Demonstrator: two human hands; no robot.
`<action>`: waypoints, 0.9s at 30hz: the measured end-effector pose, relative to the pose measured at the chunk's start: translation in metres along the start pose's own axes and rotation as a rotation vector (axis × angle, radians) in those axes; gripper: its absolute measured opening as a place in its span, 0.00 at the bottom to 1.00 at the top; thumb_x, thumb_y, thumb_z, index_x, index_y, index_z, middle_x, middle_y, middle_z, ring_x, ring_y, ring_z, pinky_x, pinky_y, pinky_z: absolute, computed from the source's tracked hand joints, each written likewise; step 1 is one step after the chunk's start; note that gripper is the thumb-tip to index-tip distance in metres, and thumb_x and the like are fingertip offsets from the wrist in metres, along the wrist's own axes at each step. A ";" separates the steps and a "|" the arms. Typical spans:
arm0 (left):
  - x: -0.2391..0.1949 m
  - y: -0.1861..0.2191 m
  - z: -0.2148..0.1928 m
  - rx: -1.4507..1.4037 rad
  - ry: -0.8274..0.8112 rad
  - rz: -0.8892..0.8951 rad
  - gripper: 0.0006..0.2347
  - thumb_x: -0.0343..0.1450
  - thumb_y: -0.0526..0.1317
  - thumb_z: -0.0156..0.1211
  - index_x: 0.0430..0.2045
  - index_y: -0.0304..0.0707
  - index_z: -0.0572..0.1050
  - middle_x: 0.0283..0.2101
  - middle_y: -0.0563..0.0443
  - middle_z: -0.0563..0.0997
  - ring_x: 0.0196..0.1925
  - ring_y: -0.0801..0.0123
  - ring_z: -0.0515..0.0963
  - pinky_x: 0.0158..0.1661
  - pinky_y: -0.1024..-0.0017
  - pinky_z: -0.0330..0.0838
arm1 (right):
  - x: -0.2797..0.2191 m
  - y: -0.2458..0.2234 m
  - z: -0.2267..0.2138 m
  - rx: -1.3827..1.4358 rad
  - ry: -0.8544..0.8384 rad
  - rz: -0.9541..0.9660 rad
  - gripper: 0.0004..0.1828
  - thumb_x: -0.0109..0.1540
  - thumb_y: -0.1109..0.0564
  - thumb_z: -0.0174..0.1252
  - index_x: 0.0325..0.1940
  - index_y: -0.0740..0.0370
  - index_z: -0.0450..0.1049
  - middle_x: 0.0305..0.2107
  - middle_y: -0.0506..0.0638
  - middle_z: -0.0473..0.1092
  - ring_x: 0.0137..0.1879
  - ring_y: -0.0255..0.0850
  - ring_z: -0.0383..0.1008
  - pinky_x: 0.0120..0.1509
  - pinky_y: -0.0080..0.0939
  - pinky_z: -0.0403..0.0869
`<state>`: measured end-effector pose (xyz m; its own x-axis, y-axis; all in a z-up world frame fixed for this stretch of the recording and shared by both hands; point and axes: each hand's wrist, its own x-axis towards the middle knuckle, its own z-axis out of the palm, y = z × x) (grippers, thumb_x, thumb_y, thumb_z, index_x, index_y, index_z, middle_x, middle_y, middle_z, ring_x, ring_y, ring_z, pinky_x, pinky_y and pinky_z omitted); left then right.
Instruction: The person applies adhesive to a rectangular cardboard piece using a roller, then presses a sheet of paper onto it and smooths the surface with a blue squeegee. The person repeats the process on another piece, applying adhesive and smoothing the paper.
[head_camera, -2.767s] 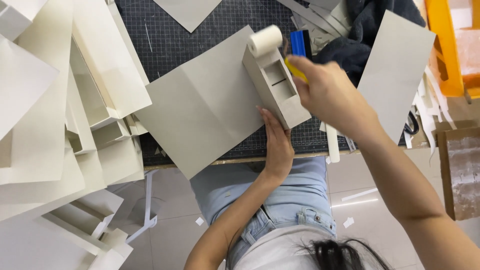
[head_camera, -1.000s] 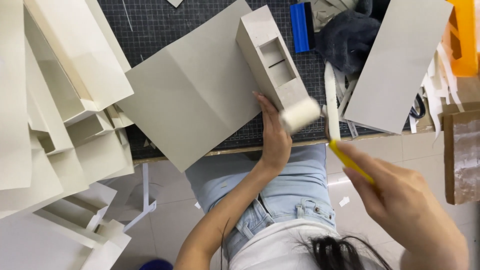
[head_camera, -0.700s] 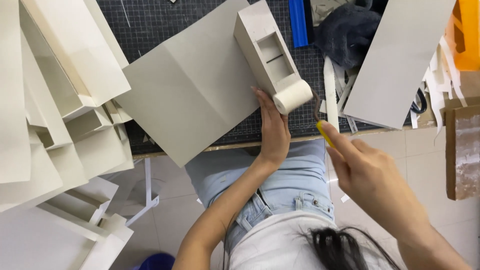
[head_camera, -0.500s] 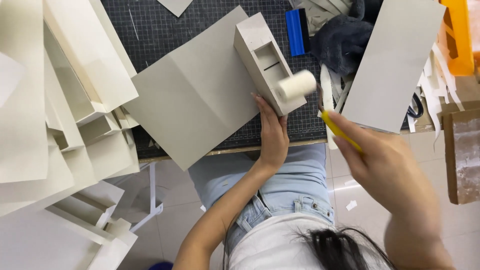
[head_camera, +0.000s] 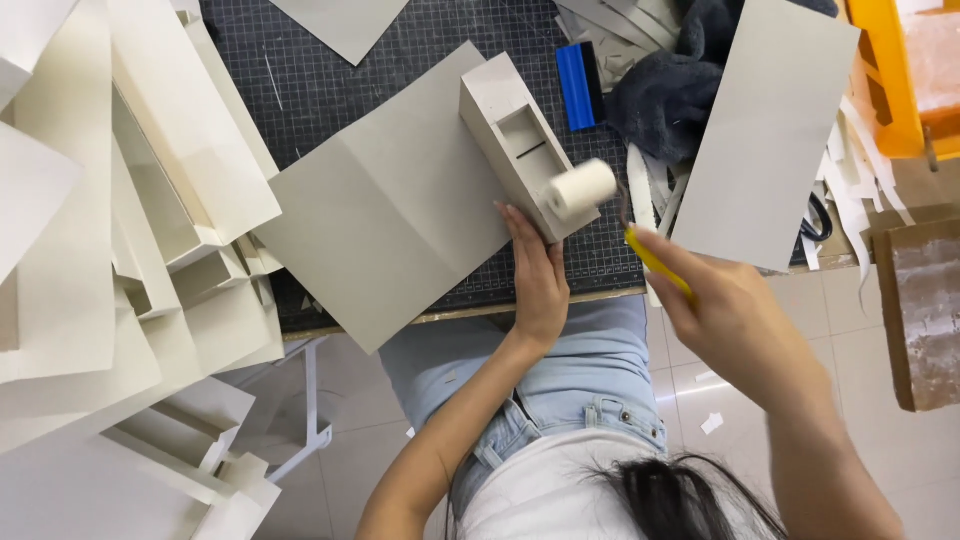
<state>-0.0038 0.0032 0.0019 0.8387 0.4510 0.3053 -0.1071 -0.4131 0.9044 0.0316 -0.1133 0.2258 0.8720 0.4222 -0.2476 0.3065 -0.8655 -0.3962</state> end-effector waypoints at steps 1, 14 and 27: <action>-0.002 -0.001 0.001 0.011 0.005 0.017 0.30 0.79 0.33 0.43 0.70 0.27 0.30 0.74 0.22 0.32 0.77 0.29 0.42 0.75 0.49 0.46 | -0.007 0.004 -0.003 -0.009 -0.097 0.092 0.27 0.61 0.56 0.58 0.65 0.42 0.72 0.18 0.52 0.79 0.12 0.37 0.69 0.18 0.37 0.71; 0.006 0.010 -0.007 -0.052 0.044 0.007 0.29 0.77 0.32 0.47 0.71 0.30 0.39 0.75 0.29 0.44 0.77 0.37 0.50 0.74 0.49 0.51 | 0.094 -0.028 -0.015 -0.087 0.001 -0.203 0.23 0.61 0.63 0.54 0.62 0.64 0.74 0.32 0.59 0.79 0.14 0.45 0.71 0.19 0.44 0.72; 0.008 0.019 -0.011 -0.065 0.040 -0.026 0.26 0.77 0.33 0.46 0.69 0.28 0.44 0.72 0.27 0.48 0.73 0.34 0.58 0.69 0.49 0.60 | 0.126 -0.062 0.000 -0.007 0.123 -0.397 0.21 0.60 0.67 0.56 0.58 0.69 0.73 0.31 0.64 0.78 0.18 0.48 0.76 0.22 0.44 0.76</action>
<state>-0.0048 0.0082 0.0248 0.8200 0.4922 0.2921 -0.1211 -0.3496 0.9290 0.1229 -0.0063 0.2190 0.7245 0.6885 0.0313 0.6306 -0.6438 -0.4334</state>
